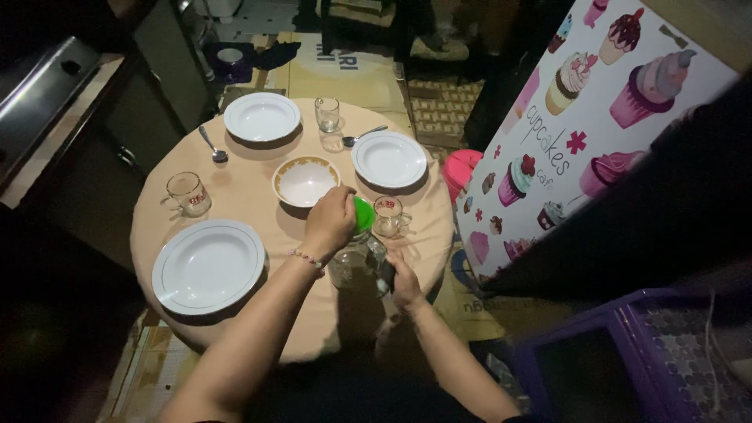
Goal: Setting up plates, glasses, and a water pitcher on a small dining table and wiping them with a cloth.
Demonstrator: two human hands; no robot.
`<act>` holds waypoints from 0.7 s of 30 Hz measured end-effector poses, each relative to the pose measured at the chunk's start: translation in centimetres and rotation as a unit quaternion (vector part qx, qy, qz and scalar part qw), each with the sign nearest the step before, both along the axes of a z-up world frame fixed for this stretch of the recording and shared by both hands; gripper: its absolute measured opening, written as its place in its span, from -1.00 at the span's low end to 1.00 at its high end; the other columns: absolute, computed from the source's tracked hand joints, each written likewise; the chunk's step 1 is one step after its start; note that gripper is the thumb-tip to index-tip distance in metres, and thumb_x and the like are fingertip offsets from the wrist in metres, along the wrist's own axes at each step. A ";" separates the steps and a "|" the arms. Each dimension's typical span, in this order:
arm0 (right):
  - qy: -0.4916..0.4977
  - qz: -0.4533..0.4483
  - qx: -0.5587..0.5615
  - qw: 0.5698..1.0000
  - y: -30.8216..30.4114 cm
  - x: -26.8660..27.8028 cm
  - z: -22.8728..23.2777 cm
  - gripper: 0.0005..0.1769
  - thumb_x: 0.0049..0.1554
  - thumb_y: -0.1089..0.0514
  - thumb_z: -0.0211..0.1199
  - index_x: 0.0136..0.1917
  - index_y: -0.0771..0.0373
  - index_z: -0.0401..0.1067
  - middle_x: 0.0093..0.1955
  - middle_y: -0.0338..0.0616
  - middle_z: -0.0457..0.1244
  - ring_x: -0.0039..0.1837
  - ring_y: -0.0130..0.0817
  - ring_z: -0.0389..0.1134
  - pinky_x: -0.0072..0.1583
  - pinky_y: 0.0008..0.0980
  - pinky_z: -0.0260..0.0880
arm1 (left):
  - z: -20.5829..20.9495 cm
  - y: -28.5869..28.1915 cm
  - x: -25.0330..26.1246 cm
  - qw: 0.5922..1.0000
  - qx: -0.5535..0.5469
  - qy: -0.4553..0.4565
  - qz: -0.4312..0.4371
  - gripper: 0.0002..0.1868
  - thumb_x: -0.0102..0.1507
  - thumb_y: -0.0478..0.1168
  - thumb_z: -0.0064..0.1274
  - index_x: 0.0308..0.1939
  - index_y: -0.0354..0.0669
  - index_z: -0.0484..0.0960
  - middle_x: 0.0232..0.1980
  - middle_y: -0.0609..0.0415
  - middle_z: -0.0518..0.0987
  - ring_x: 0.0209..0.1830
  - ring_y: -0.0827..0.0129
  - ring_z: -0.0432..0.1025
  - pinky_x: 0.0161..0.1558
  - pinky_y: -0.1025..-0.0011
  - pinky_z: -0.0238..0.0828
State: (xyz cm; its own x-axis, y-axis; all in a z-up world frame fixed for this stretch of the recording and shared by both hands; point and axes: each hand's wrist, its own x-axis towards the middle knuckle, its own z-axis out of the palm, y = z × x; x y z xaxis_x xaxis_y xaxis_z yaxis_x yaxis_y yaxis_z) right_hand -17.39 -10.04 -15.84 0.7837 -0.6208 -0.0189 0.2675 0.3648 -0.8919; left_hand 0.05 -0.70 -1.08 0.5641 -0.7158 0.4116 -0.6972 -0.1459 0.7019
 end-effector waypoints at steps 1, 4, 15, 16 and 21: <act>0.001 0.000 0.000 1.000 0.1 -0.2 -1.2 -0.61 0.29 0.10 -0.14 0.22 0.30 0.38 0.12 -0.17 0.32 0.17 -0.39 0.33 0.26 -0.43 0.33 | 0.1 0.0 -0.1 1.000 0.000 0.001 0.000 -0.67 0.34 -0.16 -0.21 -0.02 -0.26 0.60 -0.03 -0.21 0.60 0.00 -0.13 0.48 0.04 0.03 0.39; -0.020 0.009 0.068 0.997 1.4 -0.2 -3.5 -0.61 0.37 0.05 -0.18 0.18 0.34 0.36 0.03 -0.09 0.32 0.07 -0.27 0.34 0.16 -0.30 0.38 | 0.4 0.2 -0.3 1.000 0.016 0.009 0.009 -0.67 0.35 -0.15 -0.22 -0.02 -0.25 0.59 -0.02 -0.21 0.60 0.00 -0.13 0.48 0.03 0.01 0.38; 0.139 -0.153 -0.176 0.962 9.0 0.0 0.9 -0.67 0.13 0.31 0.12 0.19 0.36 0.39 0.08 -0.06 0.23 0.08 -0.20 0.35 0.10 -0.22 0.46 | 0.1 -0.1 0.1 1.000 0.016 0.001 0.006 -0.65 0.35 -0.15 -0.22 0.00 -0.26 0.60 -0.02 -0.23 0.60 0.01 -0.14 0.48 0.05 0.02 0.37; 0.137 -0.153 -0.176 0.963 9.3 -0.2 2.1 -0.67 0.13 0.31 0.12 0.19 0.36 0.39 0.08 -0.06 0.23 0.08 -0.20 0.35 0.10 -0.22 0.46 | 0.2 -0.1 0.1 1.000 0.015 0.000 0.007 -0.65 0.35 -0.15 -0.22 0.00 -0.26 0.60 -0.02 -0.23 0.60 0.01 -0.14 0.48 0.05 0.02 0.37; 0.128 -0.259 -0.598 0.747 10.0 0.2 3.7 -0.54 0.18 0.31 0.13 0.34 0.40 0.28 0.35 0.18 0.19 0.41 0.09 0.25 0.43 -0.03 0.23 | 0.4 0.2 -0.3 1.000 0.001 0.000 0.000 -0.66 0.35 -0.16 -0.22 -0.01 -0.26 0.61 -0.03 -0.23 0.60 0.01 -0.13 0.48 0.06 0.04 0.39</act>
State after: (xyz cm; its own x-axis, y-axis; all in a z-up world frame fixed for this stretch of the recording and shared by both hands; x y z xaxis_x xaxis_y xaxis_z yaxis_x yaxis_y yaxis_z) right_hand -17.16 0.01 -12.13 0.4979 -0.5324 0.6845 -0.1398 -0.8283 -0.5425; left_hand -0.21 -0.50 -0.71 0.5641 -0.7169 0.4096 -0.6972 -0.1477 0.7015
